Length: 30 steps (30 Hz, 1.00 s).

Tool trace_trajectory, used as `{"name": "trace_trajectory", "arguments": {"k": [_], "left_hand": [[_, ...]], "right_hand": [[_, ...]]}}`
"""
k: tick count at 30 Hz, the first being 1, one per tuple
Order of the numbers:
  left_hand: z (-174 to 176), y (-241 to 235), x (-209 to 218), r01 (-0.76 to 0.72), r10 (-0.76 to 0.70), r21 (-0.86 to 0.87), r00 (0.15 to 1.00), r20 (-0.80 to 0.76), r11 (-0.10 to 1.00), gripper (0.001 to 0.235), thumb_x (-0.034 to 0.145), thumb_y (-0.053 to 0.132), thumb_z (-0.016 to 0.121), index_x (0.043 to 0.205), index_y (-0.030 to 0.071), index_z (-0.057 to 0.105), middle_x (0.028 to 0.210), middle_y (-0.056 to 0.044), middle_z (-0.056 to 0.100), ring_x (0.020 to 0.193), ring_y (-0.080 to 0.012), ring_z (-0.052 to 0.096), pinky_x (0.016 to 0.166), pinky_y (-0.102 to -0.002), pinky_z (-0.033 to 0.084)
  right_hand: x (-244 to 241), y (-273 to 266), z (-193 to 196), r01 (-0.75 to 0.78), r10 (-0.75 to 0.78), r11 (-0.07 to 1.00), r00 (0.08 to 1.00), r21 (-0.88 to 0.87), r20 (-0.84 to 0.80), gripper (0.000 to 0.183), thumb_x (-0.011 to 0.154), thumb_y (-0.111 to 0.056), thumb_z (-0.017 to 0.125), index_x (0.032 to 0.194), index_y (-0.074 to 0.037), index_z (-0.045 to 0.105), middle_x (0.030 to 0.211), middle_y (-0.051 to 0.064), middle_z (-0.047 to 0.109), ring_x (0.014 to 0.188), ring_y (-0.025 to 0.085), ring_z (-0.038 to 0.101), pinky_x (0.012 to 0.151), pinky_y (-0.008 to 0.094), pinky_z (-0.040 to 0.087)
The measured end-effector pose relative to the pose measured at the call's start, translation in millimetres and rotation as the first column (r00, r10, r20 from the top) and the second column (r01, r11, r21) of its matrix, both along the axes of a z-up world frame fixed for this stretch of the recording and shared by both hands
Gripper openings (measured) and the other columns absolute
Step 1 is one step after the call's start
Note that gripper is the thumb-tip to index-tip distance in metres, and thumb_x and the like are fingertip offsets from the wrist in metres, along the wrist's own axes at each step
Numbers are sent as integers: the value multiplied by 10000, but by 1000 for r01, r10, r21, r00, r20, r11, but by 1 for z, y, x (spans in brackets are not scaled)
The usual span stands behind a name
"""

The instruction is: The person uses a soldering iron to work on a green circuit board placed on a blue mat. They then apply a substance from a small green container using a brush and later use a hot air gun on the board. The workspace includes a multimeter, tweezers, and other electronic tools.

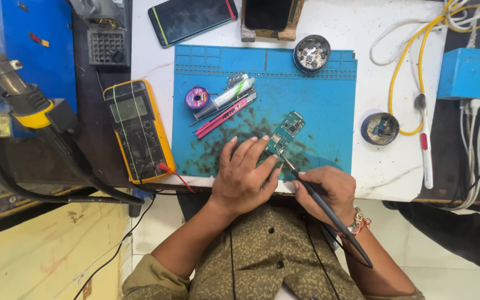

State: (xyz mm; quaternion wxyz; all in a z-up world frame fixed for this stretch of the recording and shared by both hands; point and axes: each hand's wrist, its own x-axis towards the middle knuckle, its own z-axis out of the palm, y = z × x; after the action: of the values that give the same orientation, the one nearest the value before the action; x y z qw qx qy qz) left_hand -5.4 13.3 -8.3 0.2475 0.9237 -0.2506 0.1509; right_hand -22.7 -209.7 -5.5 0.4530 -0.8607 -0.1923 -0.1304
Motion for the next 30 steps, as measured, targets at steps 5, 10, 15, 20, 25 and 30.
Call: {"name": "trace_trajectory", "arguments": {"k": [5, 10, 15, 20, 25, 30], "left_hand": [[0, 0, 1, 0, 0, 6, 1000, -11, 1000, 243, 929, 317, 714, 1093, 139, 742, 1404, -114, 587, 1324, -258, 526, 1194, -493, 304], [1, 0, 0, -6, 6, 10, 1000, -16, 1000, 246, 932, 317, 714, 1102, 142, 743, 1399, -109, 592, 1316, -256, 530, 1194, -491, 306], [1, -1, 1, -2, 2, 6, 1000, -10, 1000, 240, 932, 312, 714, 1096, 138, 741, 1395, -115, 596, 1313, -263, 536, 1191, -491, 312], [1, 0, 0, -2, 2, 2, 1000, -12, 1000, 237, 930, 309, 717, 1095, 142, 742, 1398, -113, 596, 1313, -263, 538, 1189, -492, 317], [-1, 0, 1, -5, 5, 0, 1000, -3, 1000, 230, 931, 307, 719, 1093, 145, 744, 1399, -112, 594, 1314, -261, 538, 1191, -495, 313], [-2, 0, 0, -7, 7, 5, 1000, -1, 1000, 234, 933, 307, 723, 1096, 141, 747, 1396, -109, 595, 1313, -256, 542, 1189, -491, 317]], "right_hand": [[2, 0, 0, -9, 9, 1000, 1000, -13, -1, 224, 759, -50, 835, 924, -25, 685, 806, 111, 726, 658, 218, 706, 602, 306, 532], [2, 0, 0, -37, 37, 999, 999, -1, 4, 236, 753, -49, 836, 934, -29, 687, 810, 109, 725, 676, 227, 713, 611, 310, 536], [2, 1, 0, -17, 17, 1000, 1000, -13, 2, 230, 763, -41, 829, 944, -25, 687, 821, 114, 732, 677, 226, 714, 617, 312, 538], [1, 1, 2, -10, 10, 1000, 1000, -17, -9, 233, 760, -53, 837, 939, -34, 689, 816, 113, 731, 673, 222, 712, 615, 311, 538], [1, 1, 1, -20, 20, 1000, 1000, -7, -7, 235, 764, -62, 842, 938, -38, 686, 817, 111, 728, 678, 221, 714, 619, 309, 541], [1, 1, -1, -1, 1, 1000, 1000, -19, 7, 235, 773, -55, 844, 946, -32, 688, 821, 112, 735, 670, 215, 709, 613, 304, 534]]}}
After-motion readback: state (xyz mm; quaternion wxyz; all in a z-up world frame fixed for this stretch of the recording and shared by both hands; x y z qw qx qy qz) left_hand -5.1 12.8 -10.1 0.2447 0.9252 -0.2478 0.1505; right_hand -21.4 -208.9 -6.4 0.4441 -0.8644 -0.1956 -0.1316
